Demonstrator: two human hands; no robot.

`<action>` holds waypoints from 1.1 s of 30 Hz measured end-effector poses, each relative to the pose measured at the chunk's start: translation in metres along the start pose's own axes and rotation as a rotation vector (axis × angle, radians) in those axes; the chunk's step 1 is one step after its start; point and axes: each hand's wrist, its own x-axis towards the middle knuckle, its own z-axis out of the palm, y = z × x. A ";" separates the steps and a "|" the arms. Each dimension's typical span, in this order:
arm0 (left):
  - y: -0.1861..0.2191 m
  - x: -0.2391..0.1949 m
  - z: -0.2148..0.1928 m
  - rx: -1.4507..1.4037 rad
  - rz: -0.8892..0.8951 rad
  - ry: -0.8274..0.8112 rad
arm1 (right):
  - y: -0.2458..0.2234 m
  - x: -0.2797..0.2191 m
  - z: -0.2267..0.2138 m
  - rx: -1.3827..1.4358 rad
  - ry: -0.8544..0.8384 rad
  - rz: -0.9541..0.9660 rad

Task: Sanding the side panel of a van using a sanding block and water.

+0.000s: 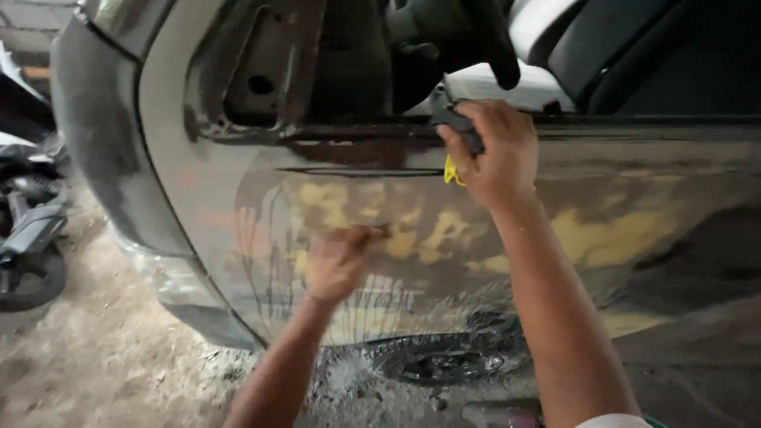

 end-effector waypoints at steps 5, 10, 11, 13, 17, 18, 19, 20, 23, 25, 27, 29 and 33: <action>0.002 0.037 0.029 0.177 0.192 0.662 | -0.008 0.000 0.009 -0.066 0.102 0.044; 0.036 0.039 0.083 0.169 0.431 0.216 | -0.013 0.002 0.001 -0.029 0.135 0.023; 0.027 0.026 0.084 0.225 0.499 0.292 | -0.013 0.000 0.000 -0.020 0.142 0.018; 0.003 0.008 0.075 0.289 0.568 0.376 | -0.012 0.000 0.003 -0.007 0.157 0.006; -0.008 0.017 0.025 0.194 0.271 0.581 | -0.016 0.000 0.010 -0.053 0.208 0.004; 0.002 0.026 0.011 0.315 0.260 0.784 | -0.018 0.000 0.010 -0.074 0.215 0.012; 0.009 0.040 0.017 0.314 0.265 0.787 | -0.016 0.002 0.010 -0.078 0.219 0.010; 0.016 0.053 0.023 0.115 0.269 0.718 | -0.014 0.004 0.009 -0.082 0.220 0.012; 0.047 0.058 0.041 0.136 0.226 0.344 | -0.016 0.001 0.008 -0.068 0.207 0.011; 0.062 0.048 0.037 0.343 0.191 0.044 | -0.014 0.000 0.009 -0.058 0.200 0.006; 0.067 0.028 0.018 -0.130 0.124 0.100 | -0.007 -0.004 0.014 -0.048 0.210 -0.013; -0.008 0.010 0.056 -0.456 0.061 0.230 | -0.009 -0.005 0.012 -0.052 0.207 -0.007; 0.012 0.035 -0.010 0.249 0.176 0.921 | -0.004 -0.008 0.020 -0.081 0.200 0.010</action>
